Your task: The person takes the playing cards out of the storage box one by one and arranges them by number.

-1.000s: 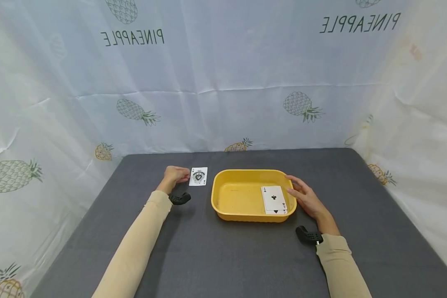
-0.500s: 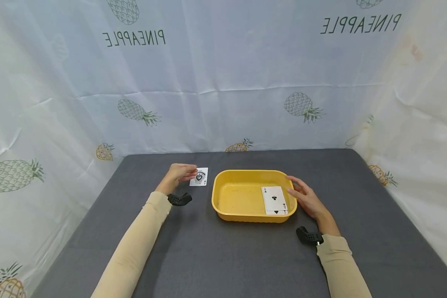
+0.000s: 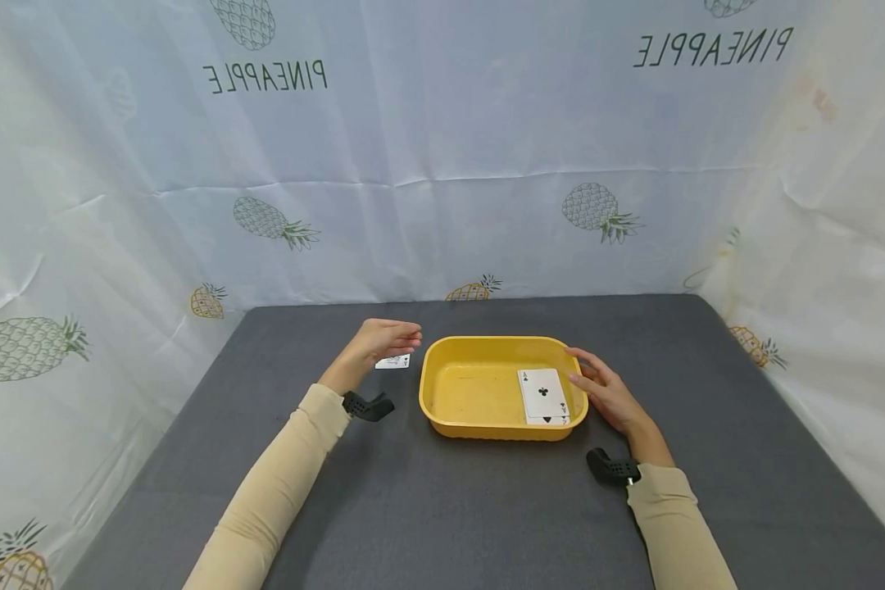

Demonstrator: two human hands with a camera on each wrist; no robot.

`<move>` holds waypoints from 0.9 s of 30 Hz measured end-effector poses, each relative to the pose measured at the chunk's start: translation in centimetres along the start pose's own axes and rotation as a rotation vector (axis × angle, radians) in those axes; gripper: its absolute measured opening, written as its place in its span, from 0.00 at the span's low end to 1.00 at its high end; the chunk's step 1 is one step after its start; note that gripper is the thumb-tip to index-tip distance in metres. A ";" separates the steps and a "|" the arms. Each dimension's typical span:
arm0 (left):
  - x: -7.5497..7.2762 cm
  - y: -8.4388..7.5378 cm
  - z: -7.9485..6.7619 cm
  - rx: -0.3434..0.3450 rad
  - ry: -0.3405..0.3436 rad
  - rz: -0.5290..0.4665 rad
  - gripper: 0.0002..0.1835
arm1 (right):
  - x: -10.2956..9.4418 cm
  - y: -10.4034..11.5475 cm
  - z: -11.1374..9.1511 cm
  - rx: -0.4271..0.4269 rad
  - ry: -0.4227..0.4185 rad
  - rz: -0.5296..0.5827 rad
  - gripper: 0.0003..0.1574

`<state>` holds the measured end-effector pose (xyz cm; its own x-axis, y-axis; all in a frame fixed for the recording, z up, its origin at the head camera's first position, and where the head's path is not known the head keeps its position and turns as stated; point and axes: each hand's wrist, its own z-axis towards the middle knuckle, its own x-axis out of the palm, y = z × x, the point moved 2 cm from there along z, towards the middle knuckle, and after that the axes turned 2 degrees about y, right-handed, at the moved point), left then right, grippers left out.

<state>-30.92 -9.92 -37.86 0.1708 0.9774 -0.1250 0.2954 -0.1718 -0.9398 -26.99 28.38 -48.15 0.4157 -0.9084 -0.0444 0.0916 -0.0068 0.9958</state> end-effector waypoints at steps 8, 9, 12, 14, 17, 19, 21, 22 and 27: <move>3.4 0.0 -0.7 -0.019 0.111 -0.008 0.18 | -0.1 -0.1 0.0 -0.018 0.017 -0.018 0.31; 3.8 0.1 -0.7 -0.024 0.120 -0.014 0.17 | -0.1 -0.1 0.0 -0.020 0.018 -0.017 0.31; 5.0 0.5 -0.7 -0.029 0.152 -0.028 0.16 | -0.2 -0.1 0.0 -0.025 0.019 -0.011 0.31; 5.8 0.8 -0.7 -0.033 0.172 -0.036 0.16 | -0.2 -0.1 0.0 -0.026 0.020 -0.008 0.31; 7.0 1.3 -0.6 -0.042 0.200 -0.042 0.17 | -0.2 -0.1 0.0 -0.028 0.023 -0.005 0.31; 7.8 1.7 -0.5 -0.049 0.213 -0.041 0.18 | -0.2 -0.1 0.0 -0.029 0.021 -0.007 0.30; 8.7 2.0 -0.4 -0.054 0.225 -0.041 0.18 | -0.2 -0.1 0.0 -0.030 0.016 -0.008 0.30; 9.1 2.1 -0.4 -0.059 0.229 -0.039 0.17 | -0.2 0.0 0.0 -0.029 0.013 -0.010 0.30; 10.9 3.0 -0.2 -0.070 0.263 -0.022 0.15 | 0.0 0.0 0.0 -0.024 0.010 -0.010 0.29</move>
<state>-27.98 0.15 -41.93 0.3995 0.9167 -0.0092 0.3648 -0.1681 -0.9158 -27.02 28.40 -48.14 0.4233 -0.9043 -0.0554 0.1174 -0.0059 0.9931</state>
